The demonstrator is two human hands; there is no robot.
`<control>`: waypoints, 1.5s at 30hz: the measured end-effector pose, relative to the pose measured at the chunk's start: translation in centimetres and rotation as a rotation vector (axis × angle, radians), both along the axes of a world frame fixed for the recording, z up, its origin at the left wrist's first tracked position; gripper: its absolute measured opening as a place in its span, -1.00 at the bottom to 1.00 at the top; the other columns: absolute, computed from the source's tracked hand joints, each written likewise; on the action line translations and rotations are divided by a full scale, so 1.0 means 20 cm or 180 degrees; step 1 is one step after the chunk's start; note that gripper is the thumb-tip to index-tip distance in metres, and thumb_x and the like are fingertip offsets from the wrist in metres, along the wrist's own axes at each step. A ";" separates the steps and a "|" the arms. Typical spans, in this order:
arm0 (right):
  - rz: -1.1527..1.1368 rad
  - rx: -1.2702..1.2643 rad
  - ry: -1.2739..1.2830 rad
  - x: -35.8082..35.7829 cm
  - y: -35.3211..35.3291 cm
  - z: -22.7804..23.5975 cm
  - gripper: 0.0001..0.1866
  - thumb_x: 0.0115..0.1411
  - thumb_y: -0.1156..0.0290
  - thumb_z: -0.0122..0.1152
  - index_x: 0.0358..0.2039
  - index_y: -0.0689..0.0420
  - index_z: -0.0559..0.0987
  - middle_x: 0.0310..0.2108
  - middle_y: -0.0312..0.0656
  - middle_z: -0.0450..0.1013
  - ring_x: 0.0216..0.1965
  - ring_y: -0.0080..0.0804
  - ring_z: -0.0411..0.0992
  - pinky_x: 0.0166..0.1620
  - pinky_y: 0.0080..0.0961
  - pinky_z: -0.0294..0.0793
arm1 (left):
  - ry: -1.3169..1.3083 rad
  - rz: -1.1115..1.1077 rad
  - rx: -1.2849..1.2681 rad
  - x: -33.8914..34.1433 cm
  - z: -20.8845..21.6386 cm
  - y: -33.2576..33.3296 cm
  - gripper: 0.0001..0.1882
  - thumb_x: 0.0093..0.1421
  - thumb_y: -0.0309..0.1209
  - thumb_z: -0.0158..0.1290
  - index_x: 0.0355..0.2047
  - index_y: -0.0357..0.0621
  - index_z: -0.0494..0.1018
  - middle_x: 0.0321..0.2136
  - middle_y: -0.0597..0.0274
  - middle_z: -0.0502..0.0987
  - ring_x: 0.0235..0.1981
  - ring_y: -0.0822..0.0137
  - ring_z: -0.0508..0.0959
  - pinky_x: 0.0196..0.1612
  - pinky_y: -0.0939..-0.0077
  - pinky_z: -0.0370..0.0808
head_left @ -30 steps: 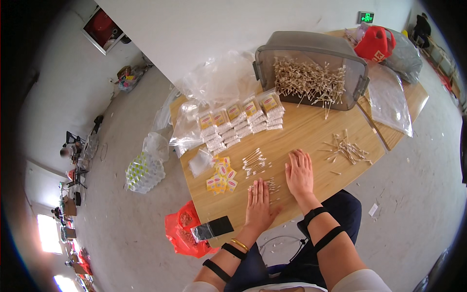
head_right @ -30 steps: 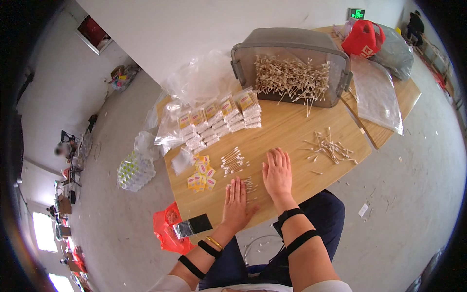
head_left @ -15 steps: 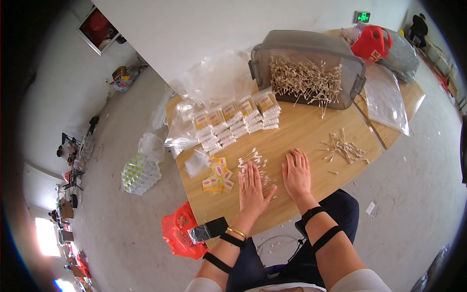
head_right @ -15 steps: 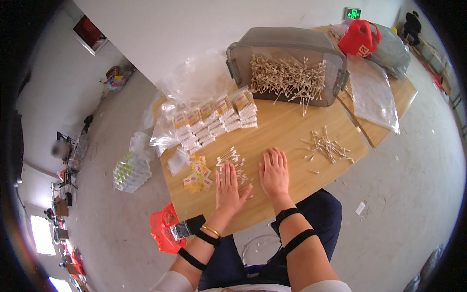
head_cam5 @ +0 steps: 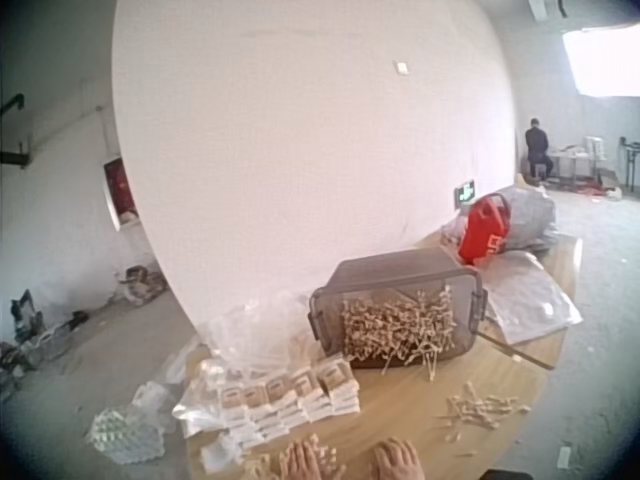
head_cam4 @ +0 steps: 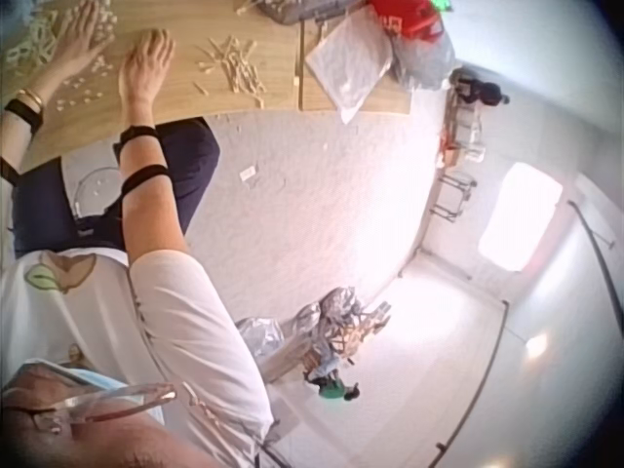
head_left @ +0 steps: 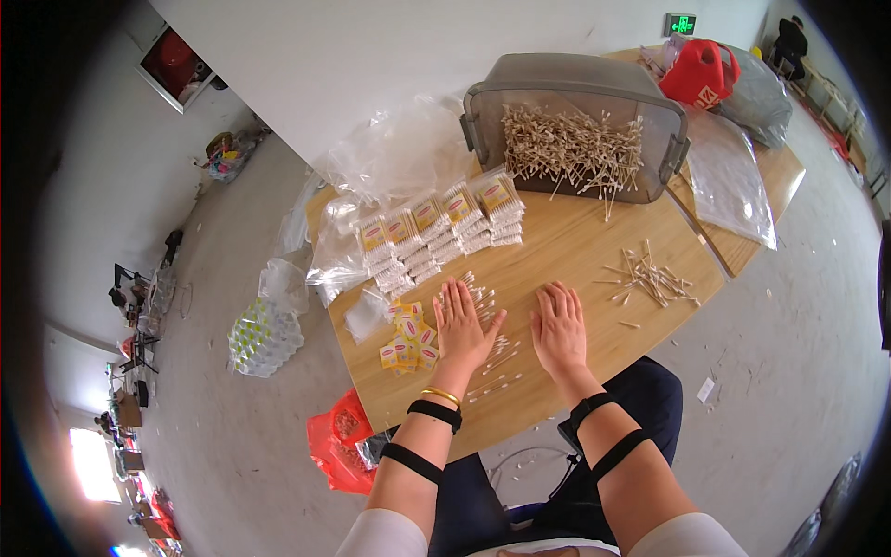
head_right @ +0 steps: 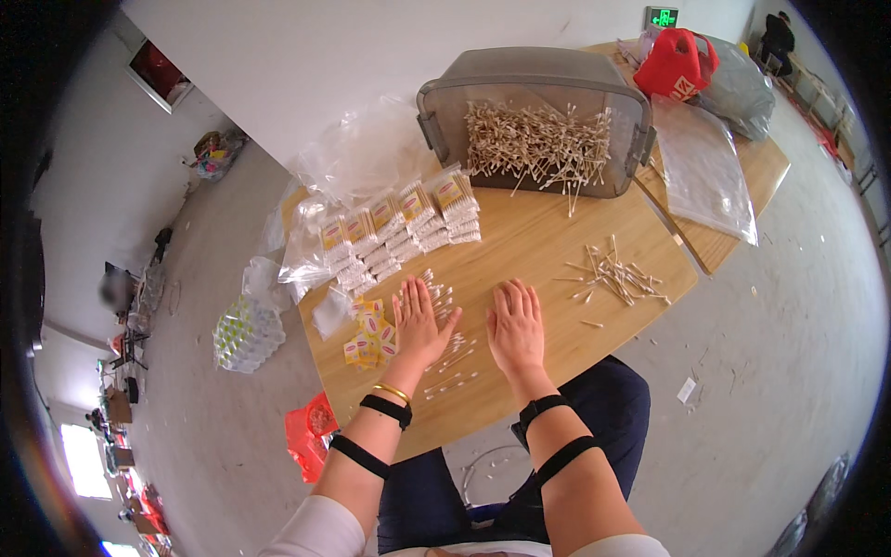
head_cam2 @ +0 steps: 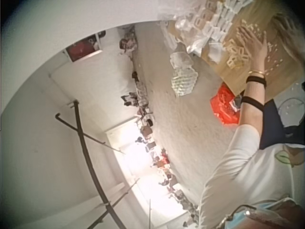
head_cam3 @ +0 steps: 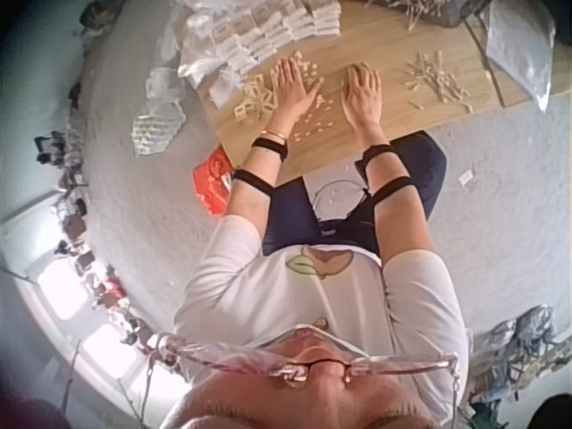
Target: Packing cotton swabs into small plastic bags and arranging them on a table.
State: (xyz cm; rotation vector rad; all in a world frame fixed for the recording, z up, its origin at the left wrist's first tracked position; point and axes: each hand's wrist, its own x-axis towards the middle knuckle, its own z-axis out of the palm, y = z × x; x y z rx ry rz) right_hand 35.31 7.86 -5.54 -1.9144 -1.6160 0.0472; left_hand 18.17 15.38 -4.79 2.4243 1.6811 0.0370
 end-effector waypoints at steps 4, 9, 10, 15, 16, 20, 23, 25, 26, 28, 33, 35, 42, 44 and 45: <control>-0.0020 -0.0007 -0.0012 0.00 0.00 0.00 -0.58 0.29 0.31 0.11 0.13 0.17 0.44 0.17 -0.11 0.34 0.33 -0.17 0.20 0.43 -0.15 0.08 | 0.0127 -0.0077 -0.0052 -0.01 -0.01 -0.01 0.08 0.34 0.34 -0.36 0.45 -0.44 -0.28 0.49 -0.19 -0.24 0.53 0.03 -0.29 0.50 0.07 -0.43; -0.0004 -0.0009 -0.0009 0.00 0.00 0.00 -0.59 0.30 0.31 0.10 0.12 0.17 0.44 0.17 -0.10 0.34 0.33 -0.17 0.20 0.43 -0.15 0.08 | 0.0022 -0.0220 -0.0092 -0.04 0.02 -0.07 0.05 0.37 0.30 -0.36 0.44 -0.44 -0.26 0.48 -0.21 -0.21 0.52 0.00 -0.26 0.50 0.03 -0.42; -0.0014 -0.0013 -0.0019 0.01 0.00 -0.01 -0.59 0.30 0.31 0.10 0.12 0.17 0.45 0.17 -0.10 0.34 0.33 -0.17 0.20 0.43 -0.14 0.08 | 0.0037 -0.0309 -0.0179 -0.03 0.03 -0.09 0.03 0.38 0.28 -0.35 0.44 -0.45 -0.24 0.47 -0.24 -0.20 0.52 -0.02 -0.25 0.49 -0.01 -0.41; 0.0021 -0.0005 0.0009 0.01 0.00 0.02 -0.60 0.31 0.31 0.09 0.12 0.17 0.45 0.17 -0.10 0.34 0.33 -0.17 0.20 0.42 -0.14 0.09 | -0.0146 -0.0392 0.0079 -0.02 0.04 -0.09 0.04 0.37 0.30 -0.35 0.45 -0.43 -0.24 0.48 -0.21 -0.19 0.52 0.00 -0.23 0.50 -0.01 -0.39; 0.0016 0.0008 0.0005 0.01 0.00 0.02 -0.60 0.30 0.31 0.10 0.12 0.18 0.45 0.16 -0.09 0.35 0.33 -0.17 0.21 0.42 -0.14 0.09 | -0.0200 -0.0441 0.0188 0.00 0.04 -0.08 0.05 0.35 0.32 -0.37 0.45 -0.40 -0.25 0.49 -0.17 -0.20 0.52 0.03 -0.24 0.50 0.01 -0.39; 0.0050 0.0044 0.0065 -0.01 0.00 0.02 -0.59 0.27 0.38 0.10 0.12 0.20 0.44 0.15 -0.04 0.35 0.31 -0.10 0.22 0.43 -0.12 0.07 | -0.0175 -0.0517 0.0166 0.00 -0.04 -0.08 0.05 0.36 0.31 -0.37 0.45 -0.41 -0.27 0.49 -0.19 -0.23 0.52 0.02 -0.26 0.50 0.01 -0.39; 0.0057 0.0103 0.0149 0.01 0.01 0.00 -0.60 0.28 0.40 0.08 0.12 0.19 0.43 0.15 -0.04 0.34 0.29 -0.05 0.23 0.40 -0.12 0.12 | -0.0978 -0.0353 0.0049 -0.06 -0.05 -0.07 0.04 0.37 0.31 -0.40 0.46 -0.39 -0.28 0.49 -0.16 -0.26 0.52 0.02 -0.28 0.50 0.05 -0.37; 0.0018 0.0085 0.0589 0.02 0.00 0.00 -0.61 0.30 0.40 0.06 0.12 0.18 0.43 0.15 -0.03 0.34 0.29 -0.04 0.24 0.37 -0.13 0.16 | -0.2248 0.0184 0.0252 -0.16 -0.07 -0.05 -0.02 0.40 0.28 -0.42 0.47 -0.30 -0.29 0.51 -0.09 -0.28 0.53 0.07 -0.30 0.50 0.11 -0.33; -0.0047 0.0039 0.1038 0.01 -0.01 0.01 -0.62 0.31 0.40 0.05 0.12 0.18 0.43 0.16 -0.02 0.34 0.28 -0.02 0.25 0.34 -0.13 0.20 | -0.2261 0.0231 0.0260 -0.17 -0.07 -0.05 -0.02 0.40 0.28 -0.42 0.47 -0.30 -0.29 0.51 -0.09 -0.28 0.53 0.07 -0.30 0.50 0.11 -0.33; 0.0227 0.0085 0.1647 -0.01 0.04 0.04 -0.62 0.32 0.43 0.02 0.14 0.19 0.41 0.16 0.02 0.33 0.27 0.03 0.24 0.32 -0.16 0.23 | -0.2394 0.0276 0.0222 -0.19 -0.07 -0.06 -0.03 0.40 0.27 -0.42 0.48 -0.30 -0.29 0.51 -0.08 -0.28 0.53 0.07 -0.30 0.50 0.12 -0.33; 0.0966 0.0256 0.2381 -0.17 0.27 0.04 -0.61 0.36 0.46 -0.05 0.18 0.20 0.38 0.18 0.11 0.29 0.25 0.13 0.23 0.29 -0.24 0.25 | -0.2751 0.0308 0.0090 -0.10 -0.12 -0.02 -0.05 0.41 0.25 -0.42 0.48 -0.29 -0.30 0.51 -0.07 -0.29 0.53 0.07 -0.30 0.50 0.13 -0.33; 0.1049 0.0249 0.2452 -0.23 0.34 0.02 -0.60 0.38 0.46 -0.08 0.20 0.20 0.37 0.21 0.13 0.27 0.28 0.11 0.22 0.31 -0.25 0.23 | -0.2886 0.0324 0.0033 -0.10 -0.13 -0.02 -0.06 0.42 0.24 -0.41 0.48 -0.28 -0.30 0.51 -0.07 -0.30 0.53 0.07 -0.30 0.50 0.14 -0.33; 0.1408 0.0218 0.2629 -0.29 0.36 -0.02 -0.56 0.40 0.45 -0.11 0.26 0.21 0.35 0.26 0.07 0.26 0.37 -0.01 0.13 0.39 -0.22 0.09 | -0.3414 0.0342 -0.0121 -0.11 -0.12 -0.03 -0.08 0.44 0.20 -0.41 0.48 -0.27 -0.32 0.51 -0.06 -0.31 0.53 0.07 -0.31 0.50 0.16 -0.32; 0.1283 0.0183 0.2622 -0.19 0.27 0.00 -0.56 0.40 0.45 -0.11 0.27 0.21 0.35 0.26 0.06 0.26 0.39 -0.02 0.12 0.40 -0.21 0.07 | -0.3573 0.0328 -0.0121 -0.17 -0.10 -0.10 -0.09 0.44 0.19 -0.41 0.48 -0.27 -0.32 0.51 -0.05 -0.31 0.53 0.07 -0.31 0.50 0.17 -0.32; 0.1126 0.0168 0.2637 -0.16 0.22 0.00 -0.55 0.39 0.45 -0.11 0.27 0.22 0.35 0.26 0.05 0.26 0.40 -0.02 0.11 0.41 -0.20 0.06 | -0.3648 0.0315 -0.0116 -0.21 -0.10 -0.14 -0.10 0.44 0.19 -0.41 0.48 -0.26 -0.32 0.51 -0.05 -0.31 0.53 0.07 -0.31 0.49 0.17 -0.32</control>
